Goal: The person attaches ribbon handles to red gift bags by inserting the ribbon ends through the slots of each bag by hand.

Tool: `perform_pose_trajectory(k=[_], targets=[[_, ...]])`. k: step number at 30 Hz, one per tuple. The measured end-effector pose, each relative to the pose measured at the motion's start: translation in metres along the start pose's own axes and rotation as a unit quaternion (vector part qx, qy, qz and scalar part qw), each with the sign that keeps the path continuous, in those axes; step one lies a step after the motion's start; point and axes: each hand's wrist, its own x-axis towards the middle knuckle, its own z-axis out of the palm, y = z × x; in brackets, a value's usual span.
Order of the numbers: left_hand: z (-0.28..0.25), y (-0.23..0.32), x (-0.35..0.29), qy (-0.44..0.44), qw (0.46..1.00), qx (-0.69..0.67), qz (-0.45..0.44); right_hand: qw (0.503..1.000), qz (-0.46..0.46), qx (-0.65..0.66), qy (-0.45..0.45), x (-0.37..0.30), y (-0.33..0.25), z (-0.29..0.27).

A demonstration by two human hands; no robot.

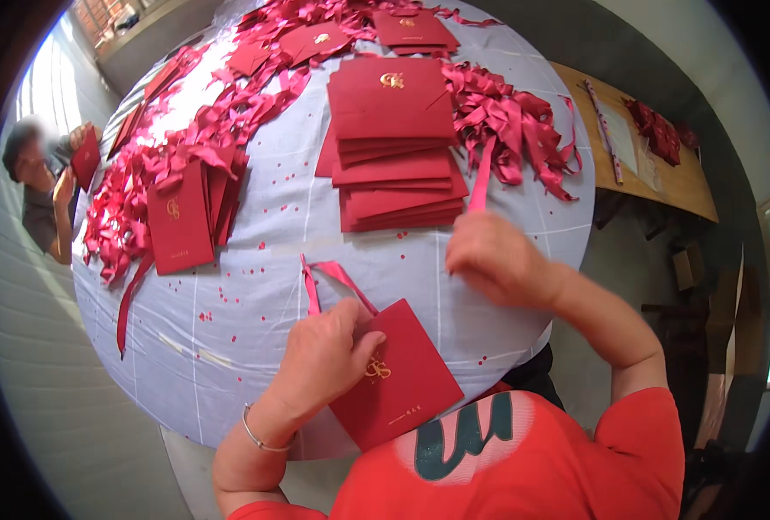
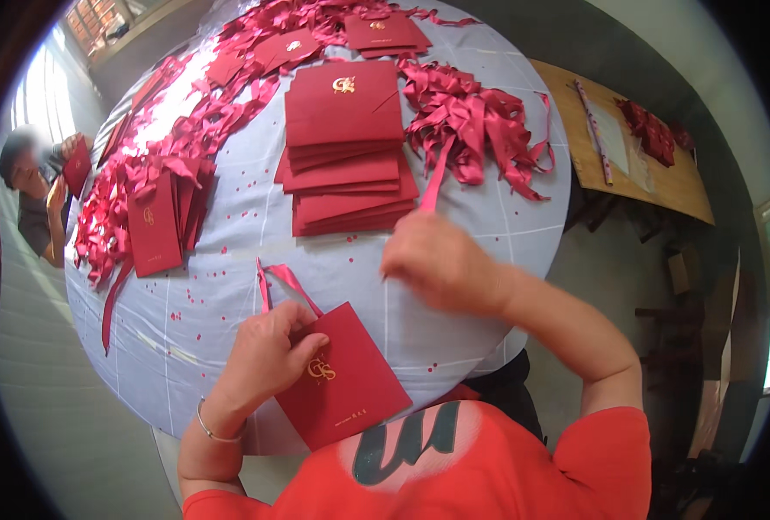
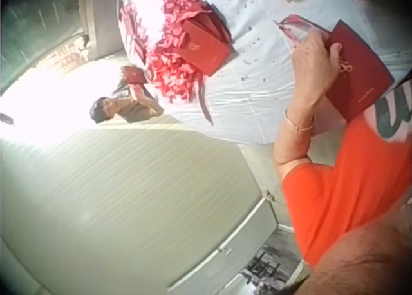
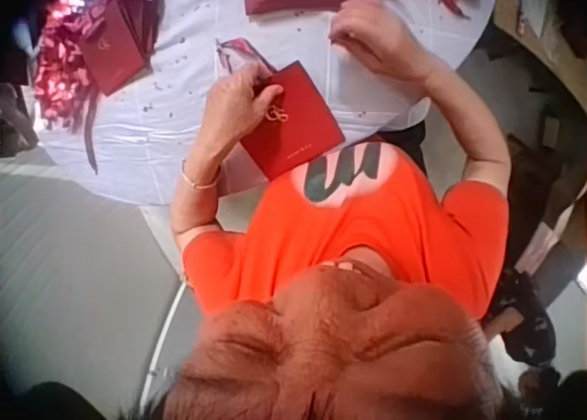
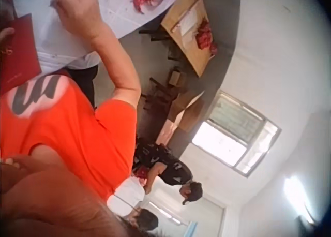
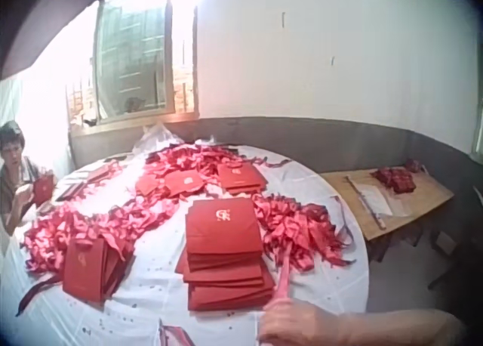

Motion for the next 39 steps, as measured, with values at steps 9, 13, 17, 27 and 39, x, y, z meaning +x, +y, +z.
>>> perform_pose_trajectory(k=[9,13,17,27,39], targets=[[-0.013,-0.016,0.014,-0.135,0.960,-0.229,-0.092,0.864,0.372,0.340,-0.007,0.018,-0.055,0.028],[-0.017,-0.018,0.016,-0.166,0.945,-0.260,-0.107,0.873,0.362,0.326,-0.005,0.014,-0.057,0.035],[-0.018,-0.023,0.017,-0.199,0.935,-0.271,-0.111,0.891,0.338,0.302,-0.002,0.011,-0.058,0.037],[-0.019,-0.022,0.017,-0.258,0.878,-0.383,-0.122,0.956,0.186,0.224,0.009,0.012,-0.066,0.044],[-0.014,-0.020,0.017,-0.198,0.911,-0.337,-0.127,0.992,0.112,0.060,-0.018,0.023,-0.071,0.048]])
